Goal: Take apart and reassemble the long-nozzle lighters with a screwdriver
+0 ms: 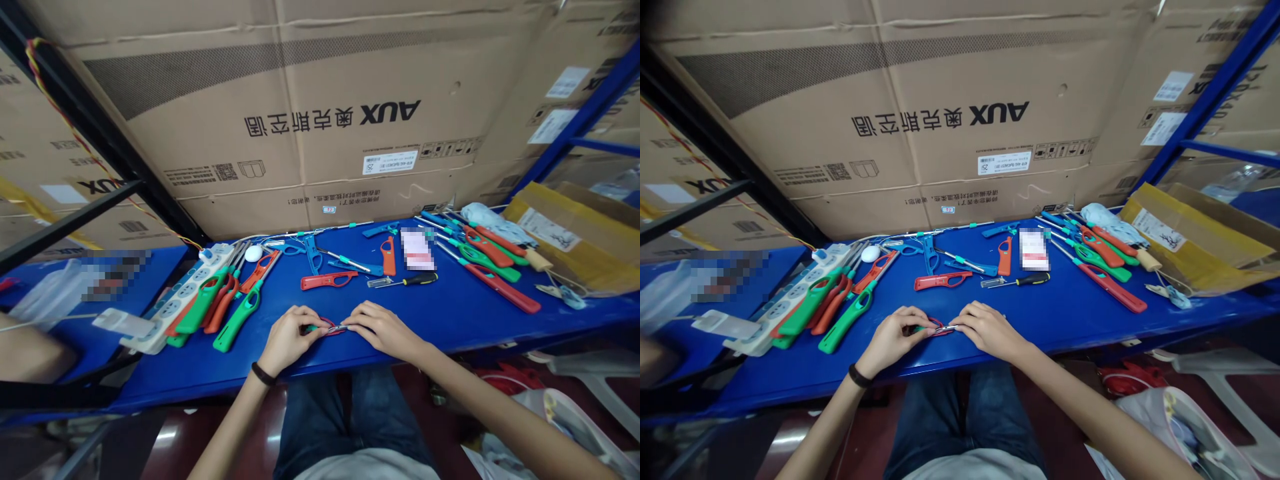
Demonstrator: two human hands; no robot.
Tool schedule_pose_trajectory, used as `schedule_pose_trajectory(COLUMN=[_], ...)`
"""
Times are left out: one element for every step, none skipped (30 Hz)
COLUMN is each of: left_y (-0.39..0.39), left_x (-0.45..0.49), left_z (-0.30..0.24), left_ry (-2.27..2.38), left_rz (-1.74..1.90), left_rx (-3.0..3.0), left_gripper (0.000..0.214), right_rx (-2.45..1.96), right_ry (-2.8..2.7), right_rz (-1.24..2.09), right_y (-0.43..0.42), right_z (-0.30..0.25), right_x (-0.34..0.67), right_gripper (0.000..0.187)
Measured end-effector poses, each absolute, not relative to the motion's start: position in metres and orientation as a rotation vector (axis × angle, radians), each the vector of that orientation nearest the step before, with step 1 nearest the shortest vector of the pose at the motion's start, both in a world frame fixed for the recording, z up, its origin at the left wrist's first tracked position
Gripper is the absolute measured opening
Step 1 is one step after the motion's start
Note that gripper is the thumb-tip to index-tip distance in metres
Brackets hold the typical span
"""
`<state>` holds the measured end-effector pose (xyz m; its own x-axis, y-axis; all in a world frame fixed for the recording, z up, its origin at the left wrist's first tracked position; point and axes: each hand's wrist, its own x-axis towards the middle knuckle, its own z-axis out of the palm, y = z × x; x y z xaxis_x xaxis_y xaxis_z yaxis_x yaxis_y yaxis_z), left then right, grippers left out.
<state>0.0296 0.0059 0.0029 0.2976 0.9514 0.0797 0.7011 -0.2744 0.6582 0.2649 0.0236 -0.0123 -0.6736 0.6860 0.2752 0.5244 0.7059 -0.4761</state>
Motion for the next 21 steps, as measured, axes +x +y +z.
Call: schedule_pose_trajectory(left_y=[0.008,0.009,0.011,0.011,0.011,0.011,0.010,0.008,0.007,0.006,0.005,0.004,0.003,0.003,0.003,0.003,0.003,0.003,0.003,0.003,0.003], left_x=[0.031,0.032,0.033,0.035,0.036,0.036,0.037,0.037,0.037,0.036,0.036,0.036,0.036,0.036,0.036,0.036,0.036,0.037,0.037,0.037,0.037], left_z=[0.004,0.006,0.007,0.007,0.007,0.006,0.004,0.002,0.000,-0.002,-0.004,-0.005,-0.006,-0.006,-0.006,-0.006,-0.006,-0.005,-0.005,-0.004,-0.004], left_ry=[1.464,1.462,1.463,1.468,1.477,1.487,1.494,1.495,1.491,1.486,1.480,1.475,1.472,1.471,1.471,1.473,1.477,1.483,1.489,1.493,1.495], left_rz=[0.614,0.586,0.564,0.546,0.538,0.542,0.557,0.578,0.602,0.626,0.647,0.660,0.668,0.674,0.679,0.685,0.693,0.700,0.708,0.713,0.717], left_rx=[2.067,2.071,2.075,2.079,2.083,2.086,2.086,2.085,2.083,2.081,2.079,2.078,2.077,2.077,2.076,2.075,2.073,2.071,2.069,2.069,2.069], left_gripper=[0.008,0.007,0.007,0.007,0.008,0.009,0.009,0.010,0.011,0.011,0.012,0.013,0.013,0.013,0.013,0.014,0.014,0.014,0.014,0.013,0.013], right_rx=[-0.925,-0.917,-0.910,-0.905,-0.902,-0.902,-0.902,-0.903,-0.903,-0.903,-0.904,-0.906,-0.907,-0.907,-0.906,-0.905,-0.903,-0.901,-0.900,-0.902,-0.904], right_ry=[-2.477,-2.478,-2.480,-2.482,-2.484,-2.485,-2.486,-2.487,-2.487,-2.490,-2.492,-2.494,-2.494,-2.494,-2.496,-2.501,-2.508,-2.517,-2.526,-2.534,-2.543], right_rz=[0.500,0.498,0.494,0.489,0.484,0.480,0.478,0.476,0.474,0.474,0.474,0.473,0.472,0.470,0.466,0.459,0.451,0.442,0.433,0.422,0.407], right_y=[0.023,0.023,0.023,0.023,0.023,0.023,0.023,0.023,0.023,0.023,0.023,0.023,0.023,0.023,0.023,0.023,0.023,0.023,0.024,0.024,0.024], right_z=[-0.012,-0.012,-0.012,-0.012,-0.012,-0.012,-0.012,-0.012,-0.012,-0.012,-0.012,-0.012,-0.012,-0.011,-0.011,-0.010,-0.010,-0.010,-0.010,-0.010,-0.011], right_x=[0.264,0.264,0.263,0.263,0.262,0.262,0.262,0.262,0.262,0.263,0.263,0.263,0.264,0.265,0.265,0.266,0.266,0.266,0.267,0.267,0.267], right_gripper=[0.022,0.022,0.022,0.022,0.022,0.022,0.022,0.022,0.022,0.022,0.022,0.023,0.023,0.024,0.024,0.025,0.025,0.025,0.025,0.026,0.026])
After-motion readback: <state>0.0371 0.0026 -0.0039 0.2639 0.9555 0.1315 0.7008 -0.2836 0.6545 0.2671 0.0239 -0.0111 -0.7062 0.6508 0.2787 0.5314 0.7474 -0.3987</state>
